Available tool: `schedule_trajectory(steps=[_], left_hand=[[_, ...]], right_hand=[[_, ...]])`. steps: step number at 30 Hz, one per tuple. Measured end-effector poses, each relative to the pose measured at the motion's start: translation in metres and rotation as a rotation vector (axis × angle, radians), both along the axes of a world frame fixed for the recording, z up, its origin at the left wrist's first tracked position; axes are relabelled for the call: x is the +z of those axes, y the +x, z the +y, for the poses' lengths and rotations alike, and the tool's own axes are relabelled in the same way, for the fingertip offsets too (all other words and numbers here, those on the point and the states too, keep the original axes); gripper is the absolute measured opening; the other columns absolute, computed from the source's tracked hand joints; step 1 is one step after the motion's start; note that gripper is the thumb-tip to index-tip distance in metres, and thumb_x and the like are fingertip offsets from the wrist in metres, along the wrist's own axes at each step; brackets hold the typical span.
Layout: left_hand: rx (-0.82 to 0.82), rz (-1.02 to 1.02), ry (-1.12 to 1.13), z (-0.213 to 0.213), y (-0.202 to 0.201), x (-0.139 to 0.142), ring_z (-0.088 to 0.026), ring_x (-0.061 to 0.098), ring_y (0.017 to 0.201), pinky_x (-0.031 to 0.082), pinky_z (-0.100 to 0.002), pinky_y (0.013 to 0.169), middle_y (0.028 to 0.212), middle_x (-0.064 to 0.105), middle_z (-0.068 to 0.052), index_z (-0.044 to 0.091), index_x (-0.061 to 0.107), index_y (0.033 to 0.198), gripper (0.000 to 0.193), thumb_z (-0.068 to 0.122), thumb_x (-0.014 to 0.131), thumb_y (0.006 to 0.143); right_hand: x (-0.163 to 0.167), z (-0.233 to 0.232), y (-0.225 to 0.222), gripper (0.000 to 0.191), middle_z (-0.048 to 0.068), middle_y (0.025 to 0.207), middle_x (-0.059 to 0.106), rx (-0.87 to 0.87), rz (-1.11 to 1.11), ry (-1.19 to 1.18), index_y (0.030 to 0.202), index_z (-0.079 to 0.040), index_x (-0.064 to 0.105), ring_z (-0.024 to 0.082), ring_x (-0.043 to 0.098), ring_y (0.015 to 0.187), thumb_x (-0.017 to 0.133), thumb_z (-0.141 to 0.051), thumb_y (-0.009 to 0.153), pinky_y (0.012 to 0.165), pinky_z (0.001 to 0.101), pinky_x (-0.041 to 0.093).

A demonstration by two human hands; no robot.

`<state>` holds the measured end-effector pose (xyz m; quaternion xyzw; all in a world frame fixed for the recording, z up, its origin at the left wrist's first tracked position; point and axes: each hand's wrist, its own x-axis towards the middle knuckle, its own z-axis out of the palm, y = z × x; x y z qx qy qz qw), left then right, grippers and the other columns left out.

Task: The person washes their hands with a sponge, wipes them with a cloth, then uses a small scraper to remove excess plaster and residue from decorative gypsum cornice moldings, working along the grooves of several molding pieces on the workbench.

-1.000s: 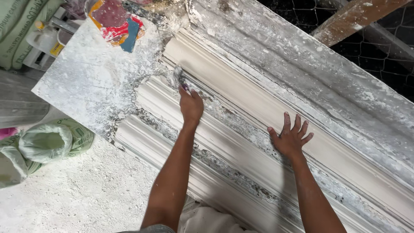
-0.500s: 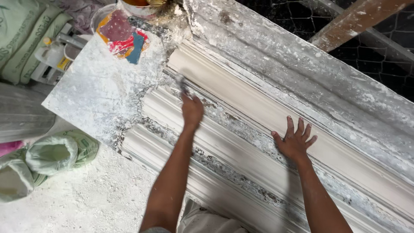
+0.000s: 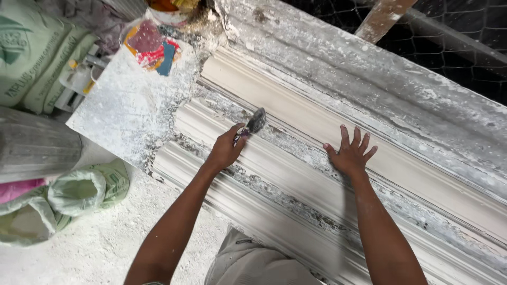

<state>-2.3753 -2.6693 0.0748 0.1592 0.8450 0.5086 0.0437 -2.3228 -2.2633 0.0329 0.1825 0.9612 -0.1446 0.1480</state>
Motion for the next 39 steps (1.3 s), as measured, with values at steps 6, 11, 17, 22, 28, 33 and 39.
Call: schedule_trajectory(steps=[6,11,17,22,28,33,39], left_hand=[[-0.314,0.059,-0.481,-0.051,-0.077,0.007,-0.026,0.073,0.089,0.058,-0.042,0.080,0.103,0.078,-0.008,0.023,0.075,0.122,0.026,0.026,0.066,0.098],[-0.517,0.062,-0.556,-0.077,-0.159,0.007,-0.026,0.073,0.090,0.059,-0.041,0.083,0.106,0.078,-0.006,0.026,0.078,0.118,0.026,0.028,0.066,0.096],[-0.778,0.013,-0.633,0.022,-0.125,-0.005,-0.030,0.071,0.086,0.056,-0.047,0.081,0.093,0.073,-0.011,0.033,0.071,0.128,0.030,0.034,0.059,0.100],[-0.855,0.232,-0.663,0.014,-0.137,0.002,-0.031,0.069,0.087,0.057,-0.049,0.075,0.092,0.070,-0.011,0.030,0.069,0.128,0.033,0.032,0.058,0.097],[-0.896,0.143,-0.707,0.072,-0.092,-0.005,-0.032,0.071,0.076,0.059,-0.050,0.063,0.088,0.071,-0.013,0.023,0.067,0.127,0.028,0.027,0.047,0.107],[-0.867,0.333,-0.456,0.112,-0.062,-0.016,-0.035,0.071,0.073,0.058,-0.051,0.061,0.085,0.071,-0.015,0.023,0.073,0.119,0.030,0.019,0.052,0.099],[-0.954,0.171,-0.682,0.117,-0.070,-0.005,-0.033,0.073,0.070,0.059,-0.051,0.055,0.085,0.071,-0.017,0.024,0.067,0.129,0.034,0.018,0.050,0.100]], right_hand=[[0.006,-0.017,0.043,0.076,0.021,0.169,0.010,-0.045,0.207,0.006,0.161,-0.024,0.029,0.050,0.001,0.153,0.050,-0.056,0.096,0.113,0.0748,0.002],[0.002,-0.016,0.099,0.057,0.024,0.145,0.048,-0.038,0.400,0.082,0.148,-0.018,0.057,0.045,0.047,0.132,0.059,-0.037,0.094,0.111,0.0600,0.039],[-0.002,-0.010,0.101,0.045,0.019,0.126,0.061,-0.045,0.370,0.134,0.140,-0.015,0.065,0.040,0.059,0.117,0.060,-0.026,0.097,0.102,0.0500,0.050],[0.006,-0.015,0.098,0.048,0.022,0.122,0.061,-0.129,0.282,0.107,0.138,-0.014,0.066,0.042,0.059,0.109,0.063,-0.021,0.090,0.093,0.0511,0.050],[0.018,-0.028,0.091,0.042,0.019,0.122,0.063,-0.164,0.372,0.095,0.136,-0.015,0.067,0.037,0.062,0.113,0.061,-0.011,0.094,0.100,0.0479,0.053],[0.036,-0.034,0.096,0.049,0.018,0.136,0.060,-0.267,0.275,0.083,0.140,-0.015,0.061,0.037,0.055,0.128,0.061,-0.019,0.091,0.106,0.0488,0.047],[0.037,-0.024,0.111,0.068,0.036,0.146,0.044,-0.467,0.178,0.066,0.147,0.007,0.045,0.053,0.036,0.138,0.061,-0.032,0.093,0.112,0.0535,0.032]])
